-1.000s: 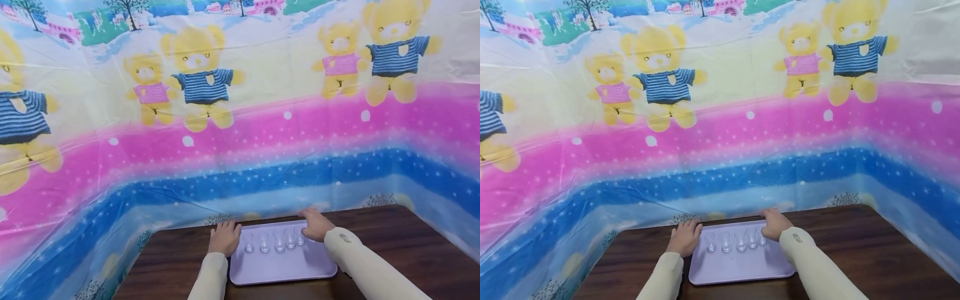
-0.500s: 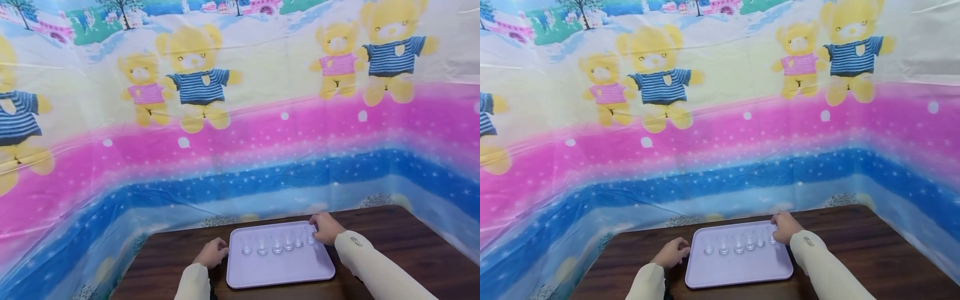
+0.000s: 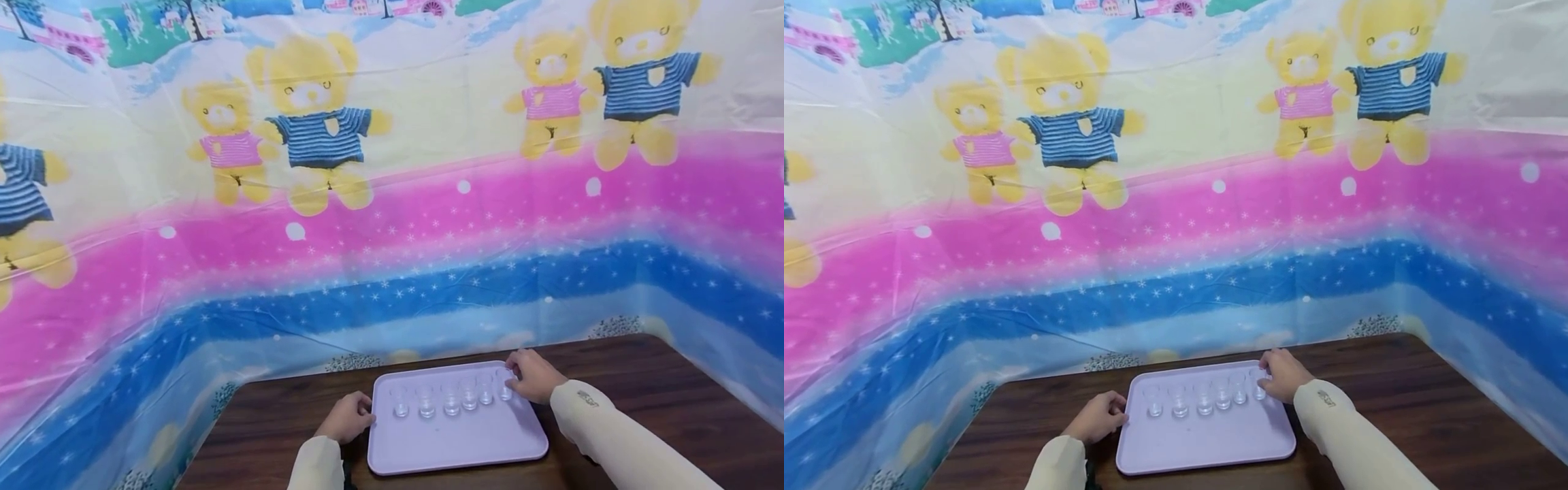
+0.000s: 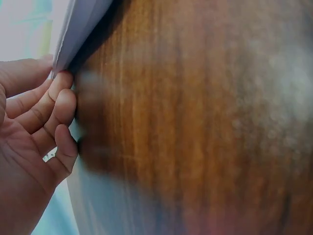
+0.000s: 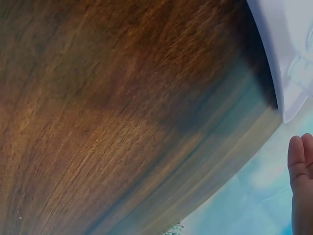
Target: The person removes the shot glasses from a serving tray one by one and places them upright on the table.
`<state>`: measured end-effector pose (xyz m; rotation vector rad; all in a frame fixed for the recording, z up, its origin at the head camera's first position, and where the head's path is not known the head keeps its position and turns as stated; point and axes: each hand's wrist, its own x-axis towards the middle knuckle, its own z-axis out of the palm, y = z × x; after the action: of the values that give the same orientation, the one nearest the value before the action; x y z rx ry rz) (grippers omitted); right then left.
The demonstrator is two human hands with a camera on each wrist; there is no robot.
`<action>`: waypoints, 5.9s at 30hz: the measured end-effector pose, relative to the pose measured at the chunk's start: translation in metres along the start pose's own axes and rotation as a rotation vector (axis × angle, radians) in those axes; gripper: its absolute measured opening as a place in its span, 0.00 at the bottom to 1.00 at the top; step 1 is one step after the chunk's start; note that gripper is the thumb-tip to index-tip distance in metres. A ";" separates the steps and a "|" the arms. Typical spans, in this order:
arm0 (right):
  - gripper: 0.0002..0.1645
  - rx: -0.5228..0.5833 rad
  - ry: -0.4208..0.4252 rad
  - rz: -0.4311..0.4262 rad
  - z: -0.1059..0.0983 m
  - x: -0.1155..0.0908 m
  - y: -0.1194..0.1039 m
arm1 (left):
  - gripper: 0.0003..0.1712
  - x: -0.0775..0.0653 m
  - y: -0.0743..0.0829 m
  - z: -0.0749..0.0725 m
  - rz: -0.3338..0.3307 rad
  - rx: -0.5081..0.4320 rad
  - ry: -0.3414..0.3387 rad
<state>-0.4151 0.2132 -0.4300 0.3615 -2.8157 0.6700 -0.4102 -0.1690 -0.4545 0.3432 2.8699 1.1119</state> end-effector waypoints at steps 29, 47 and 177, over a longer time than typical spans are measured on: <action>0.13 0.097 0.138 0.054 -0.009 0.022 0.070 | 0.13 0.002 0.002 -0.001 -0.017 -0.043 -0.063; 0.24 0.083 0.144 0.021 -0.002 0.024 0.072 | 0.13 0.002 0.001 -0.004 -0.015 -0.036 -0.048; 0.17 0.116 0.041 -0.136 0.011 0.001 -0.018 | 0.13 0.004 -0.002 -0.004 -0.030 -0.096 -0.052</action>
<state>-0.4129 0.1924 -0.4323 0.5479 -2.6916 0.8024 -0.4148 -0.1719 -0.4525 0.3188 2.7556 1.2123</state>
